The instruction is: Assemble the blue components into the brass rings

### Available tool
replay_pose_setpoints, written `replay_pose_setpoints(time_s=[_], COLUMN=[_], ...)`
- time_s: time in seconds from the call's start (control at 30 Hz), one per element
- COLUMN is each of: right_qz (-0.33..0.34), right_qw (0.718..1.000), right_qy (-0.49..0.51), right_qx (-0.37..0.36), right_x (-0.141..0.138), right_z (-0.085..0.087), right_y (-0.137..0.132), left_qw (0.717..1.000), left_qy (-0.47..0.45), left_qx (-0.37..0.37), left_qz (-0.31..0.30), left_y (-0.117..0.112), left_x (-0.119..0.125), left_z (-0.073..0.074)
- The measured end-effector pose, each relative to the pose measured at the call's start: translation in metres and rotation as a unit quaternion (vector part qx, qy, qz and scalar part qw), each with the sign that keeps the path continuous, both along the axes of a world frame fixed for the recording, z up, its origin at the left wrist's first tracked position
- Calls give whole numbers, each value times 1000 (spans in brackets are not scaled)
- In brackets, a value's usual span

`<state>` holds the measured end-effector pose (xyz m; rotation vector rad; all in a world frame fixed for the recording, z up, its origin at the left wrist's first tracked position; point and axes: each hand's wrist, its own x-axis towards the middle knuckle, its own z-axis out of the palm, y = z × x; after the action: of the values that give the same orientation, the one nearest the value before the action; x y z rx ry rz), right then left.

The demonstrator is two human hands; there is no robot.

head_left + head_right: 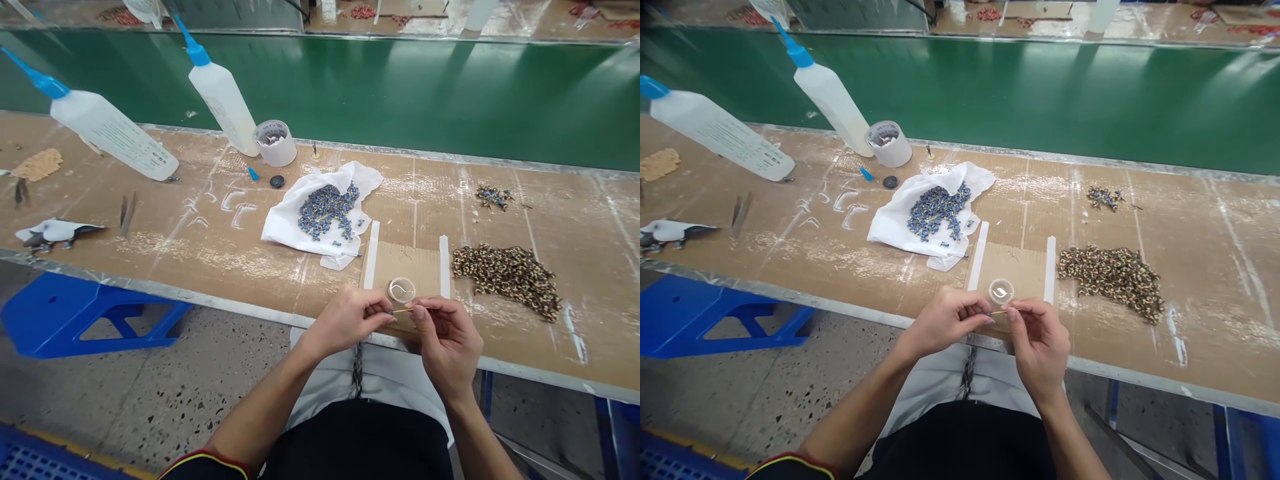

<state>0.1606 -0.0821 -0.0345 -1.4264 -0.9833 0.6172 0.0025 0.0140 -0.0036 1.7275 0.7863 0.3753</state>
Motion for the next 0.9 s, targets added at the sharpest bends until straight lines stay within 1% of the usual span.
replay_pose_setpoints(time_s=[0.2,0.33,0.53,0.7,0.8,0.9], right_qz=[-3,10,9,25,-6,-60], right_qw=[1000,999,999,999,1000,997], right_qy=[-17,-24,-23,-4,17,-16], right_qx=[16,23,33,22,21,51], right_x=[-1,0,0,2,7,12], right_z=[-1,-1,-4,1,6,10], right_y=[0,0,1,0,3,11], left_qw=[1000,1000,1000,1000,1000,999], left_qy=[-2,-7,-14,-14,-21,-32], left_qx=[8,15,9,9,1,-14], left_qz=[1,0,-4,-4,5,11], left_y=[-1,-1,0,0,-1,-1], left_x=[0,0,-1,-3,-4,-5], left_z=[1,2,0,-2,-3,-3])
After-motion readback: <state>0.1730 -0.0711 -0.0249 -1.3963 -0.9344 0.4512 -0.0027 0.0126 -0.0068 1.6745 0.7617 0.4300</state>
